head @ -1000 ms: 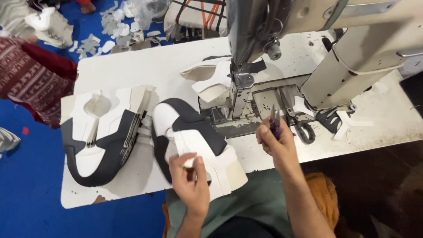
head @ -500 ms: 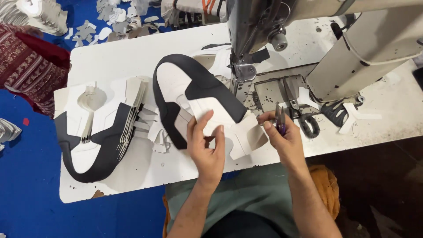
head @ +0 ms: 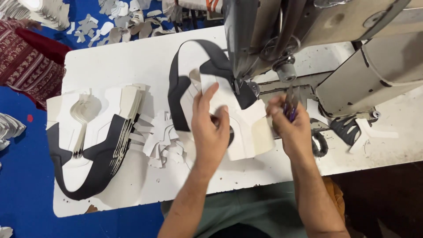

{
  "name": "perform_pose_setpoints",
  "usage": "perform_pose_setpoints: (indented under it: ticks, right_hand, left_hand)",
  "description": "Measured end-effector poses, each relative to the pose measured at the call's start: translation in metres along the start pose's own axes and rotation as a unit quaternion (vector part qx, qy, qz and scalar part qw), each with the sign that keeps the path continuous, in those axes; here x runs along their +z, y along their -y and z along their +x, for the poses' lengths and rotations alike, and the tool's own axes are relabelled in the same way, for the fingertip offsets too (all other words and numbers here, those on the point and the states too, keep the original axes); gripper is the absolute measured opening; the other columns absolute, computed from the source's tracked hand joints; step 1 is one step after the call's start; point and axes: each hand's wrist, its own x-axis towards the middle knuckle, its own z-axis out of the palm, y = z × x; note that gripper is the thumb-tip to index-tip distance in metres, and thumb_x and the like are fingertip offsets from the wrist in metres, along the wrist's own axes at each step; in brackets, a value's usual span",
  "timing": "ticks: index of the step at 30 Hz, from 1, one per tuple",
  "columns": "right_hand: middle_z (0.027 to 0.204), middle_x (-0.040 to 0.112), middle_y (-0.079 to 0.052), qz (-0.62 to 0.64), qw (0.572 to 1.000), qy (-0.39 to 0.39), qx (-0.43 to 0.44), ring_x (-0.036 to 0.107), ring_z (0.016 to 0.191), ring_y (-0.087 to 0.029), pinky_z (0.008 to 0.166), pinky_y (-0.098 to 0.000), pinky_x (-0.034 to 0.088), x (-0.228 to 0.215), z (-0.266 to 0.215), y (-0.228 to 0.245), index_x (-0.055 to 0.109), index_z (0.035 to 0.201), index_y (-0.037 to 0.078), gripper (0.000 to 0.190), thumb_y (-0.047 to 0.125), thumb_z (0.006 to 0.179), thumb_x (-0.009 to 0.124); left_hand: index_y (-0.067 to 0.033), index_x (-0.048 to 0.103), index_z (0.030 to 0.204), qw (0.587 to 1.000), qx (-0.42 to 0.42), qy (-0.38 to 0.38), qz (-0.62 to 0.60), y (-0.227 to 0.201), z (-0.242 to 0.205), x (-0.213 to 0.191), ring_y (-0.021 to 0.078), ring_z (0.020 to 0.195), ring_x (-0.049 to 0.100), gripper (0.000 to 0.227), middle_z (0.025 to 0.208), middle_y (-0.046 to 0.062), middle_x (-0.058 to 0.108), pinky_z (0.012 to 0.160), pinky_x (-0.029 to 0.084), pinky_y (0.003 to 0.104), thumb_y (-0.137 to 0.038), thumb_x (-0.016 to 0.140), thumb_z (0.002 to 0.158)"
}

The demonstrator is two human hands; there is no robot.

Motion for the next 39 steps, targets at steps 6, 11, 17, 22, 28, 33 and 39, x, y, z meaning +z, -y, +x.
perform_pose_setpoints:
  ticks: [6, 11, 17, 22, 28, 33, 39]
  right_hand:
    - [0.088, 0.067, -0.003, 0.121, 0.991, 0.015, 0.046, 0.041, 0.049, -0.001, 0.040, -0.0188, 0.030, 0.000, 0.067, -0.021, 0.069, 0.123, 0.009, 0.025, 0.026, 0.105, 0.066]
    - [0.090, 0.069, -0.004, 0.151, 0.979, 0.039, 0.134, 0.065, 0.067, -0.006, 0.058, -0.0220, 0.053, 0.025, 0.093, -0.006, 0.068, 0.114, 0.001, 0.021, 0.010, 0.095, 0.070]
    - [0.082, 0.064, 0.004, 0.080, 0.994, 0.044, 0.067, 0.056, 0.061, -0.003, 0.051, -0.0207, 0.042, 0.020, 0.069, -0.012, 0.068, 0.110, 0.004, 0.018, 0.011, 0.094, 0.074]
    - [0.075, 0.059, 0.006, 0.044, 0.998, 0.025, 0.044, 0.044, 0.053, 0.000, 0.044, -0.0188, 0.030, 0.024, 0.058, -0.009, 0.070, 0.113, 0.007, 0.018, 0.017, 0.098, 0.073]
    - [0.076, 0.059, 0.004, 0.055, 0.997, 0.025, 0.042, 0.045, 0.053, -0.002, 0.042, -0.0203, 0.030, 0.021, 0.070, -0.013, 0.064, 0.103, 0.005, 0.018, 0.015, 0.096, 0.078]
    - [0.095, 0.068, 0.001, 0.133, 0.988, 0.021, 0.070, 0.064, 0.075, -0.006, 0.060, -0.0198, 0.053, 0.030, 0.063, 0.006, 0.063, 0.114, 0.007, 0.028, 0.009, 0.089, 0.075]
    - [0.109, 0.071, -0.004, 0.124, 0.990, 0.055, 0.031, 0.071, 0.097, -0.013, 0.079, -0.0248, 0.062, 0.028, 0.072, 0.004, 0.062, 0.122, 0.003, 0.037, 0.002, 0.089, 0.076]
  left_hand:
    - [-0.0060, 0.058, 0.141, 0.991, -0.019, 0.131, 0.008, -0.001, 0.037, -0.018, 0.0157, 0.070, 0.057, 0.047, 0.127, 0.015, 0.060, 0.062, 0.049, 0.027, 0.005, 0.057, 0.095]
    - [0.0003, 0.052, 0.143, 0.978, 0.110, 0.175, -0.007, 0.036, 0.065, -0.003, 0.0302, 0.108, 0.066, 0.049, 0.136, 0.020, 0.061, 0.084, 0.052, 0.038, 0.003, 0.058, 0.094]
    - [-0.0001, 0.033, 0.156, 0.958, -0.119, 0.221, 0.142, -0.016, 0.037, -0.020, 0.0316, 0.085, 0.072, 0.076, 0.106, 0.020, 0.070, 0.079, 0.053, 0.041, -0.022, 0.069, 0.093]
    - [0.0000, 0.054, 0.141, 0.972, -0.070, 0.132, 0.179, -0.018, 0.004, -0.015, 0.0279, 0.063, 0.067, 0.064, 0.076, 0.014, 0.072, 0.097, 0.044, 0.040, -0.025, 0.078, 0.087]
    - [0.0038, 0.059, 0.134, 0.960, 0.020, 0.120, 0.252, -0.025, 0.029, -0.010, 0.0289, 0.080, 0.068, 0.056, 0.084, 0.013, 0.072, 0.090, 0.041, 0.045, -0.020, 0.078, 0.087]
    - [0.0043, 0.060, 0.131, 0.973, 0.041, 0.097, 0.205, -0.020, 0.010, -0.008, 0.0286, 0.089, 0.073, 0.055, 0.096, 0.018, 0.074, 0.090, 0.042, 0.045, -0.017, 0.079, 0.084]
    - [0.0060, 0.057, 0.136, 0.981, 0.074, 0.106, 0.142, -0.003, 0.009, -0.008, 0.0267, 0.101, 0.075, 0.055, 0.112, 0.017, 0.075, 0.097, 0.041, 0.044, -0.014, 0.078, 0.090]
